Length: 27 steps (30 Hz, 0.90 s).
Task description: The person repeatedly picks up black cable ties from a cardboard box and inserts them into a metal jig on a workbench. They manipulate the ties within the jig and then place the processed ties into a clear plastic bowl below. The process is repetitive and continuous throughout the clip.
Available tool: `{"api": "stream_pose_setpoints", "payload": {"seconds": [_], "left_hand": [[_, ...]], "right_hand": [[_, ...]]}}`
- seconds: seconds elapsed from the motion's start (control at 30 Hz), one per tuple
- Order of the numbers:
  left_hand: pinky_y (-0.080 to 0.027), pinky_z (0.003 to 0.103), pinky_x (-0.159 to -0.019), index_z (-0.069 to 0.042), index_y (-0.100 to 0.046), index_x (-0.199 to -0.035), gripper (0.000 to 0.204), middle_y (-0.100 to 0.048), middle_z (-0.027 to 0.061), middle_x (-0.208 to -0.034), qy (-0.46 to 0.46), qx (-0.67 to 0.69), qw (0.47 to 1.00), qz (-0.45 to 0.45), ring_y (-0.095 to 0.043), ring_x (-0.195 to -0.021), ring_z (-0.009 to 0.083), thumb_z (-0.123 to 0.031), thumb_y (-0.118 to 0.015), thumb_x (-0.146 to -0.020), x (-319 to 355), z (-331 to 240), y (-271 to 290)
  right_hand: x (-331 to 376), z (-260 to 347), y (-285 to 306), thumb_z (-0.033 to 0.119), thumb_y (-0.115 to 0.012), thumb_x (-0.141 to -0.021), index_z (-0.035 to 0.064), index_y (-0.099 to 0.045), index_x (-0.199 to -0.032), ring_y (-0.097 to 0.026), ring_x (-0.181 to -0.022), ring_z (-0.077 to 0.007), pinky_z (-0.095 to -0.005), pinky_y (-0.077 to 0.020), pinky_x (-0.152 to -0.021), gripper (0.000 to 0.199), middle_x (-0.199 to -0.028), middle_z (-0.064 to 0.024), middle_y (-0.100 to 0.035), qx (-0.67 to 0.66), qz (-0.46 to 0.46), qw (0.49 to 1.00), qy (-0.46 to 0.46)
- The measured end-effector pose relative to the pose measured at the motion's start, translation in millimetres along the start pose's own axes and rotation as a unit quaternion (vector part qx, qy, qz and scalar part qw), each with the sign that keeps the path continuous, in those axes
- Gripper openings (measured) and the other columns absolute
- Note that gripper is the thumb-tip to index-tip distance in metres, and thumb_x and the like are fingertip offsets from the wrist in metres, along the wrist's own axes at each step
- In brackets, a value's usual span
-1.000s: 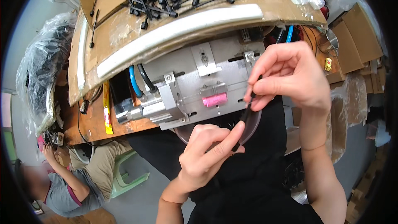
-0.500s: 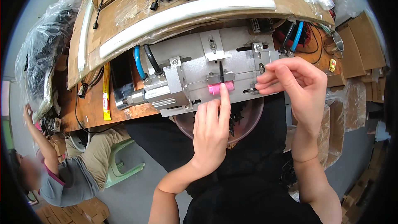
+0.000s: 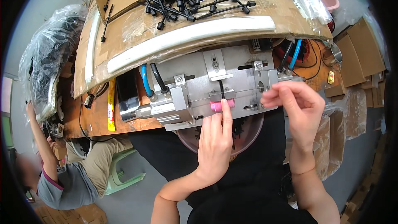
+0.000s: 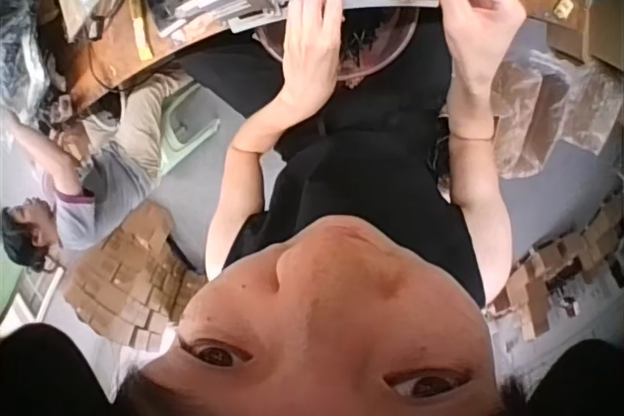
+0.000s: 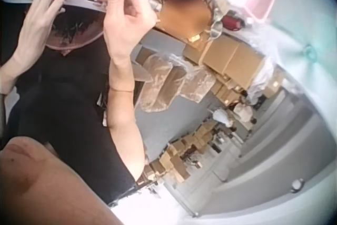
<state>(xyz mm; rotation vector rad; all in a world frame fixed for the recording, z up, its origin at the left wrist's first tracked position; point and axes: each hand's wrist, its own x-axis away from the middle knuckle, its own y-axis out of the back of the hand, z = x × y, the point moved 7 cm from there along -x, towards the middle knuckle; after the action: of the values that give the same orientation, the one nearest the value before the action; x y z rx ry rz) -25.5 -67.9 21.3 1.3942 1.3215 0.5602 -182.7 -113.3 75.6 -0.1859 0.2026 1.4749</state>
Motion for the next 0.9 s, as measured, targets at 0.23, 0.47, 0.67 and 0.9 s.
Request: {"api": "stream_pose_setpoints", "payload": {"seconds": [0.23, 0.47, 0.67, 0.9], "left_hand": [[-0.045, 0.036, -0.078, -0.006, -0.056, -0.132, 0.065, -0.055, 0.0102, -0.096, -0.003, 0.132, 0.991, -0.033, -0.051, -0.088, 0.0276, 0.002, -0.075, -0.070, -24, 13, 60], [-0.046, 0.032, -0.071, -0.005, -0.068, -0.102, 0.020, -0.059, 0.0094, -0.086, 0.038, 0.139, 0.965, -0.218, -0.057, -0.078, 0.0242, 0.002, -0.064, -0.084, -71, 71, 122], [-0.045, 0.020, -0.079, 0.003, -0.065, -0.111, 0.019, -0.064, 0.0046, -0.100, 0.080, 0.445, 0.867, -0.210, -0.057, -0.089, 0.0094, -0.001, -0.057, -0.095, -71, 71, 114], [-0.048, 0.023, -0.078, 0.006, -0.057, -0.124, 0.038, -0.067, 0.0143, -0.107, 0.059, 0.674, 0.730, -0.100, -0.059, -0.086, 0.0099, -0.023, -0.055, -0.099, -91, 53, 102]], "right_hand": [[-96, 62, -45, 0.009, -0.068, -0.085, -0.0003, -0.071, -0.092, -0.057, -0.072, -0.0092, -0.0278, -0.0452, -0.065, 0.011, -0.080, -0.0039, -0.066, 0.431, 0.065, 0.795, 0.421], [-154, 57, -74, 0.008, -0.066, -0.082, 0.0000, -0.068, -0.084, -0.061, -0.074, -0.0196, -0.0318, -0.0476, -0.067, 0.008, -0.077, -0.0092, -0.064, 0.489, 0.185, 0.728, 0.442], [-141, 56, -49, 0.021, -0.068, -0.088, -0.0016, -0.070, -0.099, -0.058, -0.076, -0.0061, -0.0225, -0.0454, -0.066, 0.025, -0.084, -0.0009, -0.067, 0.127, 0.240, 0.955, 0.115], [-39, 17, -77, 0.011, -0.068, -0.089, -0.0041, -0.069, -0.096, -0.059, -0.076, -0.0059, -0.0186, -0.0465, -0.064, 0.016, -0.089, -0.0072, -0.069, -0.182, 0.345, 0.901, -0.187]]}}
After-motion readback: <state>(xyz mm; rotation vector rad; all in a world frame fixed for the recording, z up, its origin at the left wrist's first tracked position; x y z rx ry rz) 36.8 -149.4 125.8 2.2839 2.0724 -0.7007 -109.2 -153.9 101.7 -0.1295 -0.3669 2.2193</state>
